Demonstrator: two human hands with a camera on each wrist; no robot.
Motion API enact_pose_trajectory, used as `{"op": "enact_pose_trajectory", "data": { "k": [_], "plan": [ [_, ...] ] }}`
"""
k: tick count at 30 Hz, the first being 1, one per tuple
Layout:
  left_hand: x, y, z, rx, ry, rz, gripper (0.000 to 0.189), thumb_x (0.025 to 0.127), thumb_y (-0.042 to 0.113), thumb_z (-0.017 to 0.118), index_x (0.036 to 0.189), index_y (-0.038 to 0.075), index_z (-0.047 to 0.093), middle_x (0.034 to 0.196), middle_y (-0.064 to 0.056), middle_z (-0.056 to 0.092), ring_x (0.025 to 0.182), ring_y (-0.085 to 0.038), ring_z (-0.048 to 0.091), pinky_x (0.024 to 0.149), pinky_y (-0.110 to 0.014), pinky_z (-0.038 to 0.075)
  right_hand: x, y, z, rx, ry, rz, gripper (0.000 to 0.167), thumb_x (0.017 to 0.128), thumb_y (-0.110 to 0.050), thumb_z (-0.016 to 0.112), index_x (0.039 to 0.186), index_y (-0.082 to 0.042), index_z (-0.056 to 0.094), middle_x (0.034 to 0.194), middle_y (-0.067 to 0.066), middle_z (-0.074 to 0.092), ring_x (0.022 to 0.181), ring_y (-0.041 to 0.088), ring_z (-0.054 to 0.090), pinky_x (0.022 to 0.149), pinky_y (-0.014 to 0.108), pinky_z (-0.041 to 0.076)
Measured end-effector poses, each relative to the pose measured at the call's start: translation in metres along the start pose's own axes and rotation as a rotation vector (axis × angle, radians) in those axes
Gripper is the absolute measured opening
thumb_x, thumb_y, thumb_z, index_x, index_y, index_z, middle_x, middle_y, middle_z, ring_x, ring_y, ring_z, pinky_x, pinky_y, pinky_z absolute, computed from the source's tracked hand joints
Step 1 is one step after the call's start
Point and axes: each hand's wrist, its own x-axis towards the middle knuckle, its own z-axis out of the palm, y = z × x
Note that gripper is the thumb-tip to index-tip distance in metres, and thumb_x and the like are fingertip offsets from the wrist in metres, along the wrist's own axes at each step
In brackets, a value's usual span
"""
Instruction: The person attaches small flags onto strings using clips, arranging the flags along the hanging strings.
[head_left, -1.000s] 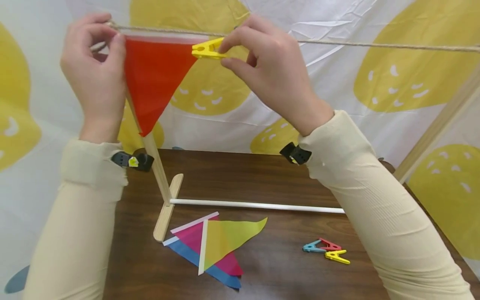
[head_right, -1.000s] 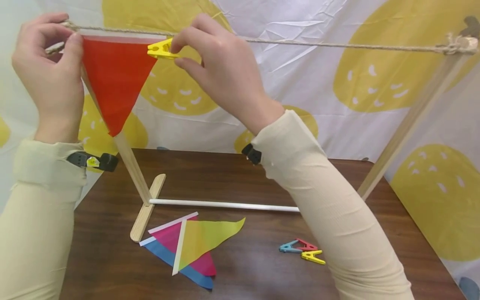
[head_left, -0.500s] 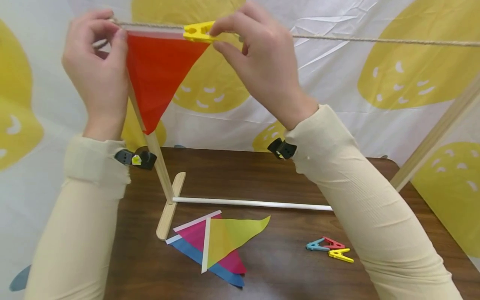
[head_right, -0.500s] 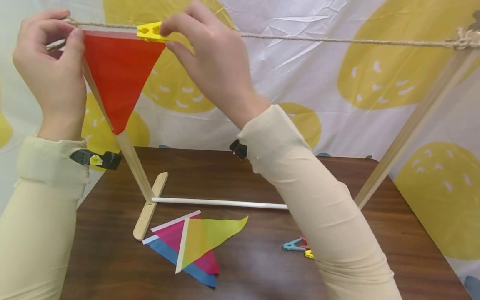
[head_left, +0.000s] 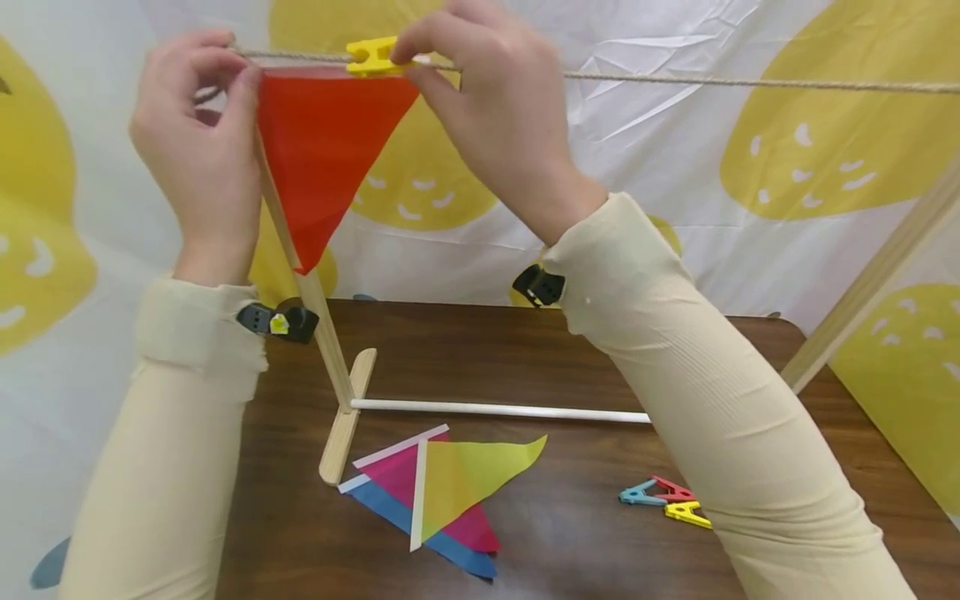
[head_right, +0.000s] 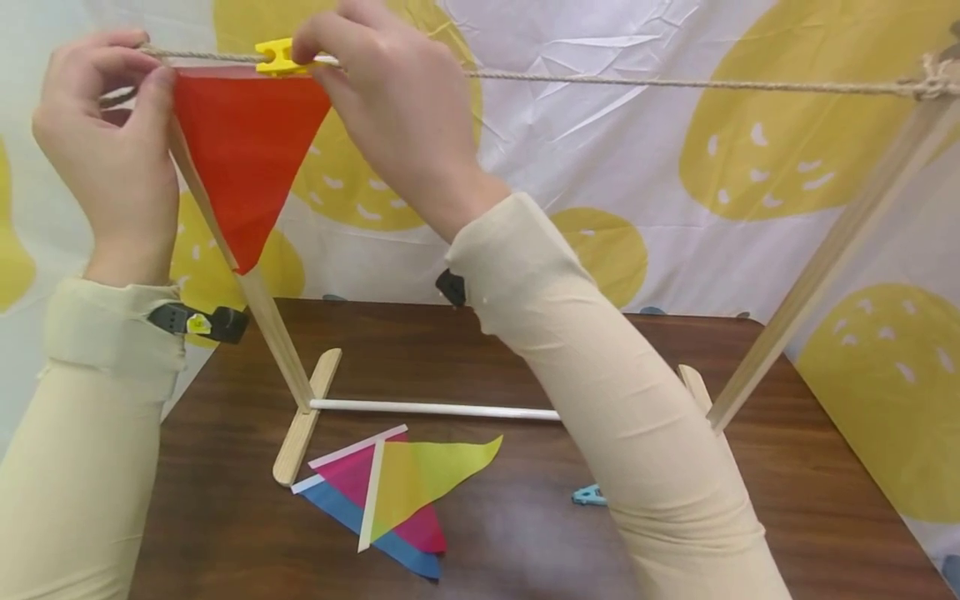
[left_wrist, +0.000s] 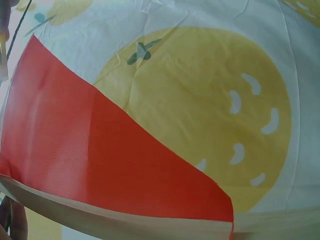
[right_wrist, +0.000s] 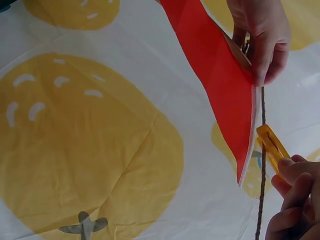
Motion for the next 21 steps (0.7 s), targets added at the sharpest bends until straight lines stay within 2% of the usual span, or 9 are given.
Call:
{"op": "enact_pose_trajectory", "data": {
  "k": [3,8,13,16,21],
  "plan": [
    [-0.001,-0.002,-0.001,-0.009,0.011,-0.008,0.011,0.084,0.021,0.06,0.083,0.013,0.068,0.103,0.008,0.058,0.092,-0.009,0.053,0.069,-0.019,0.042,0.003,-0.002,0.003,0.002,-0.031,0.006,0.023,0.089,-0.027,0.052,0.099,-0.014,0.069,0.099,-0.003,0.062,0.091,0.011,0.053,0.079,0.016,0.038],
    [-0.003,-0.003,-0.001,-0.045,0.001,-0.022,0.011,0.083,0.02,0.062,0.083,0.012,0.069,0.103,0.007,0.058,0.093,-0.01,0.052,0.07,-0.02,0.041,0.009,-0.007,0.003,-0.047,-0.126,0.028,0.025,0.089,-0.028,0.052,0.103,-0.015,0.068,0.102,-0.003,0.062,0.092,0.011,0.053,0.078,0.015,0.038],
    [-0.003,-0.002,-0.001,-0.071,-0.005,-0.029,0.01,0.082,0.018,0.064,0.082,0.011,0.07,0.102,0.006,0.059,0.093,-0.011,0.051,0.071,-0.02,0.041,0.015,-0.012,0.0,-0.086,-0.233,0.094,0.026,0.089,-0.031,0.052,0.107,-0.019,0.067,0.104,-0.005,0.062,0.093,0.01,0.052,0.078,0.018,0.039],
    [-0.002,-0.001,-0.001,-0.078,-0.008,-0.031,0.009,0.082,0.018,0.064,0.082,0.011,0.07,0.102,0.005,0.058,0.094,-0.011,0.051,0.071,-0.02,0.041,0.019,-0.015,-0.002,-0.1,-0.282,0.136,0.025,0.089,-0.031,0.052,0.107,-0.022,0.067,0.104,-0.006,0.062,0.094,0.011,0.051,0.078,0.02,0.038],
    [-0.001,0.0,-0.003,-0.056,-0.017,-0.025,0.008,0.082,0.019,0.063,0.082,0.013,0.07,0.104,0.006,0.058,0.096,-0.01,0.05,0.071,-0.02,0.041,0.022,-0.02,-0.006,-0.122,-0.34,0.143,0.026,0.089,-0.032,0.05,0.108,-0.023,0.066,0.104,-0.007,0.061,0.094,0.011,0.049,0.078,0.021,0.037]
  ]
}}
